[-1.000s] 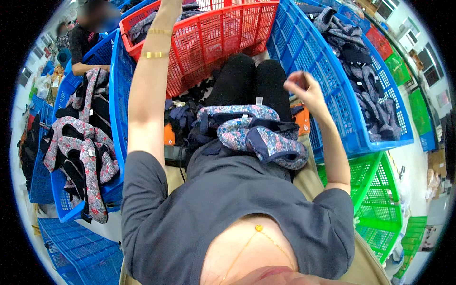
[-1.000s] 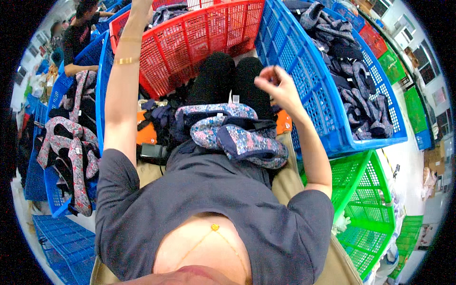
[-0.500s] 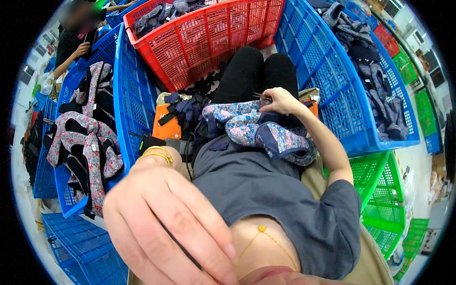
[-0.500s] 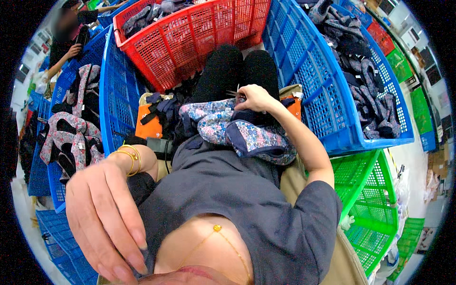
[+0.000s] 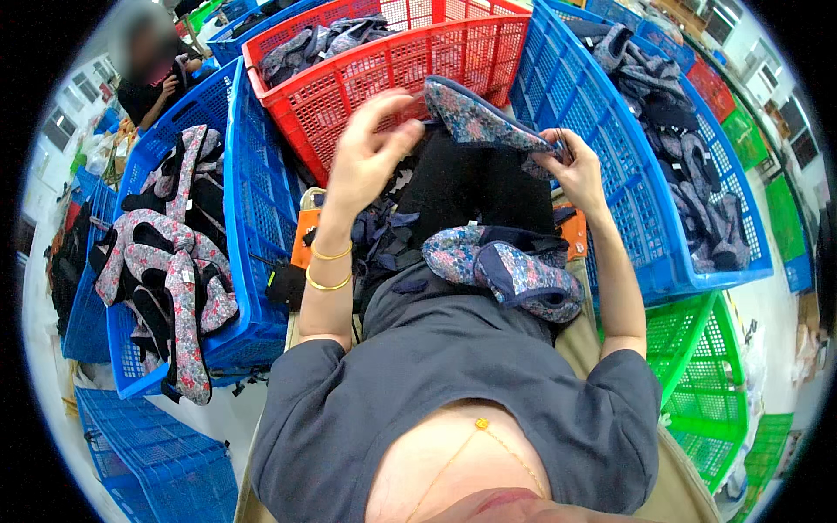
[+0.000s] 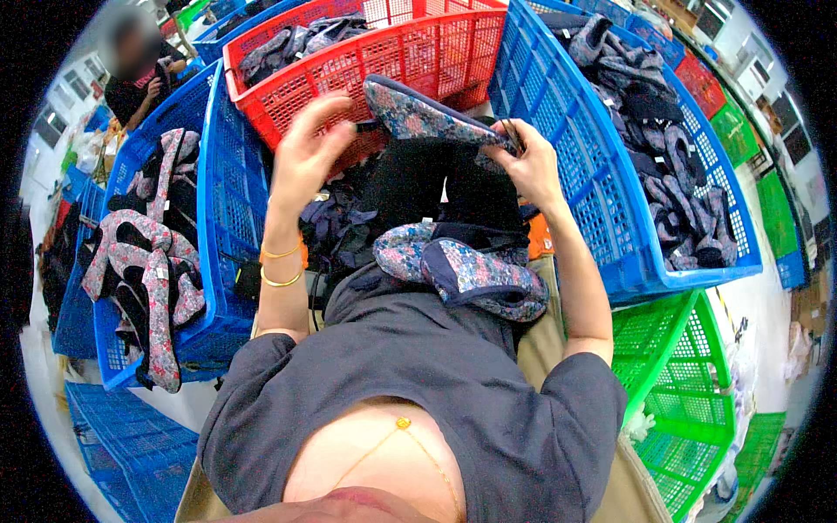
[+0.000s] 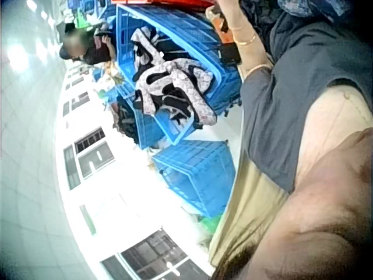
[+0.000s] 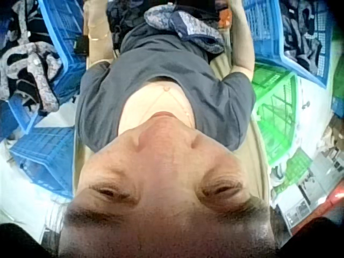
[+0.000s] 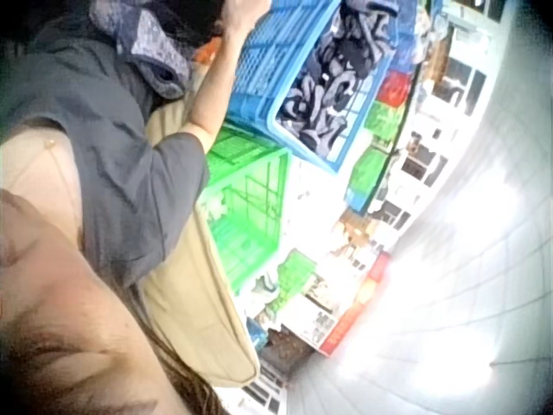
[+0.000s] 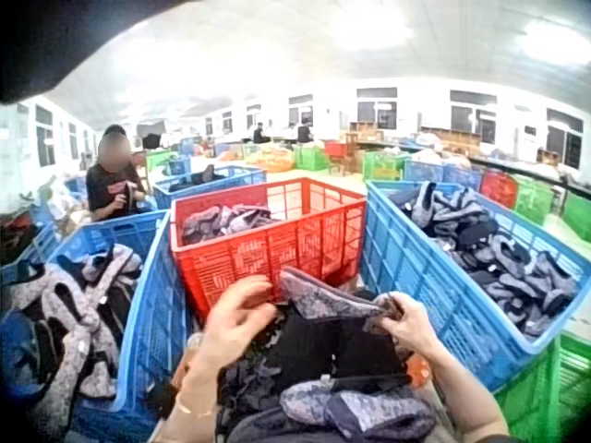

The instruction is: The person sits cross-legged and repeatedly picks up floral-patterned fabric slippers from a blue crate. Using small scissors, they trim excess fabric or threads from the edges of each slipper, then place the finished item into a red crate. The process is repeated for multiple slippers.

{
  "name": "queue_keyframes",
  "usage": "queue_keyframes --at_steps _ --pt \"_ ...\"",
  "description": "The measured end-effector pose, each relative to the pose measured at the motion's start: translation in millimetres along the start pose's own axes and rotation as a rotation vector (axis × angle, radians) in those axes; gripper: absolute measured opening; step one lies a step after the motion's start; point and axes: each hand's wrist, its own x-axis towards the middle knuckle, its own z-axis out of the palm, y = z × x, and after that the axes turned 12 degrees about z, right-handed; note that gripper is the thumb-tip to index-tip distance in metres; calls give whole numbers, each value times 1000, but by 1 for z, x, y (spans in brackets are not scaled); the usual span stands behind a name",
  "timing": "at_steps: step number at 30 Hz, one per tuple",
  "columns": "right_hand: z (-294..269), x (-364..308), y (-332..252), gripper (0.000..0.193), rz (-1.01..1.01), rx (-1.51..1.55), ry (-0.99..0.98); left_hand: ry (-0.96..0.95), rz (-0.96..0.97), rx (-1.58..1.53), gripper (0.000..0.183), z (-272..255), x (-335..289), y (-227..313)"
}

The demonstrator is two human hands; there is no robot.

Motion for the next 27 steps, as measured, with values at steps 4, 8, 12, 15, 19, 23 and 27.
queue_keyframes --at_steps 4,8,12,15,19,23,27 --pt "5 -3 3 25 124 130 -88 61 -315 -215 24 29 -12 -16" --pt "15 -4 3 25 137 263 -138 146 -294 -392 16 31 -20 -16" --pt "30 -7 15 30 195 334 -135 214 -291 -607 14 32 -23 -5" --pt "46 -11 25 29 251 430 -180 258 -414 -1102 18 33 -23 7" --pt "68 -14 36 27 239 461 -287 335 -400 -1406 22 38 -28 -12" --pt "80 -9 52 23 212 582 -324 177 -429 -1595 23 53 -17 -10" --pt "74 -2 41 22 284 625 -276 125 -215 -1400 40 75 -12 -24"
